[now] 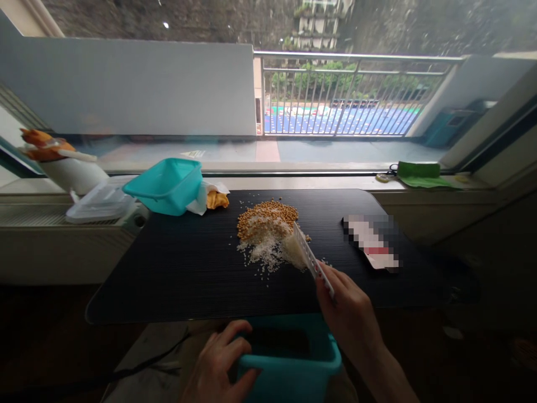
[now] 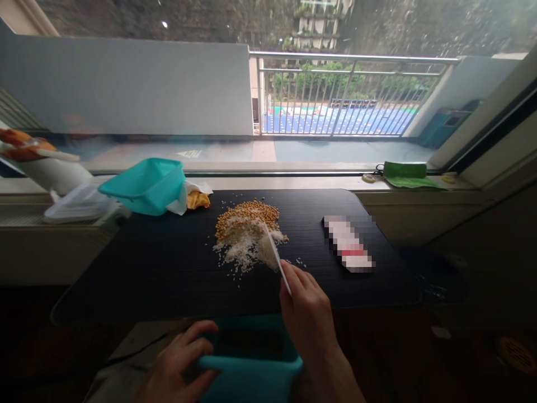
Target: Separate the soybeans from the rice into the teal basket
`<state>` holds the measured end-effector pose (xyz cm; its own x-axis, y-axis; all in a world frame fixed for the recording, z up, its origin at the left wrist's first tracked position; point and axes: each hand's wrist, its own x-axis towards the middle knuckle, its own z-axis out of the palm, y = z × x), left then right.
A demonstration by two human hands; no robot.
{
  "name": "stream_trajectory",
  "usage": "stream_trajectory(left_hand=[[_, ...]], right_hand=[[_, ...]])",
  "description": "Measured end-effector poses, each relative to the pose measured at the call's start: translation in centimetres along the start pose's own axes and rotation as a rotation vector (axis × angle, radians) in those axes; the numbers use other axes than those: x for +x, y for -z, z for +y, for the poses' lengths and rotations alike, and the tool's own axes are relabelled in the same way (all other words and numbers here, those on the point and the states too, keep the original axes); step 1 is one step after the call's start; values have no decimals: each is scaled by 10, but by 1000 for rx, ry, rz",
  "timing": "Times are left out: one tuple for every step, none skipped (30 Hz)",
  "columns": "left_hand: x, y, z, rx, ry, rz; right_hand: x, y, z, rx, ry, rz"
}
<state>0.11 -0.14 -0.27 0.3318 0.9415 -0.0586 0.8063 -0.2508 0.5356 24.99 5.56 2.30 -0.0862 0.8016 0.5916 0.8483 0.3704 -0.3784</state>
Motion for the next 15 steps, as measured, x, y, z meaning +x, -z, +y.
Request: stream_trajectory(left_hand=[[0, 0, -1, -3, 5, -1], [0, 0, -2, -7, 9, -4], [0, 0, -3, -10, 10, -6], [0, 0, -4, -14, 9, -7], [0, 0, -5, -17, 7, -6], [0, 0, -5, -20, 5, -5], [0, 0, -5, -22, 3, -4], [0, 0, -5, -23, 4, -3], [0, -1, -4, -23, 9, -5], [0, 0, -3, -24, 18, -6], [0, 0, -2, -25, 25, -10], [0, 0, 0, -25, 30, -14], [0, 0, 3, -25, 31, -18], [1, 0, 5, -25, 31, -22], [2, 0, 7, -24, 27, -25]], right_hand=[[3, -5, -3, 3, 9, 2], [5, -9, -6, 8, 15, 0], [8, -13, -9, 15, 21, -3], [11, -17, -11, 22, 30, -10], [13, -19, -13, 29, 38, -19], [15, -20, -13, 36, 45, -29], [17, -20, -13, 45, 49, -38], [18, -18, -12, 55, 50, -44], [19, -14, -9, 63, 44, -48], [20, -9, -5, 69, 32, -44], [21, -2, 1, 69, 14, -35], [21, 4, 9, 58, -6, -20], [22, 11, 17, 47, -28, -15], [22, 17, 26, 41, -59, -8], [22, 23, 36, 40, -101, 4]])
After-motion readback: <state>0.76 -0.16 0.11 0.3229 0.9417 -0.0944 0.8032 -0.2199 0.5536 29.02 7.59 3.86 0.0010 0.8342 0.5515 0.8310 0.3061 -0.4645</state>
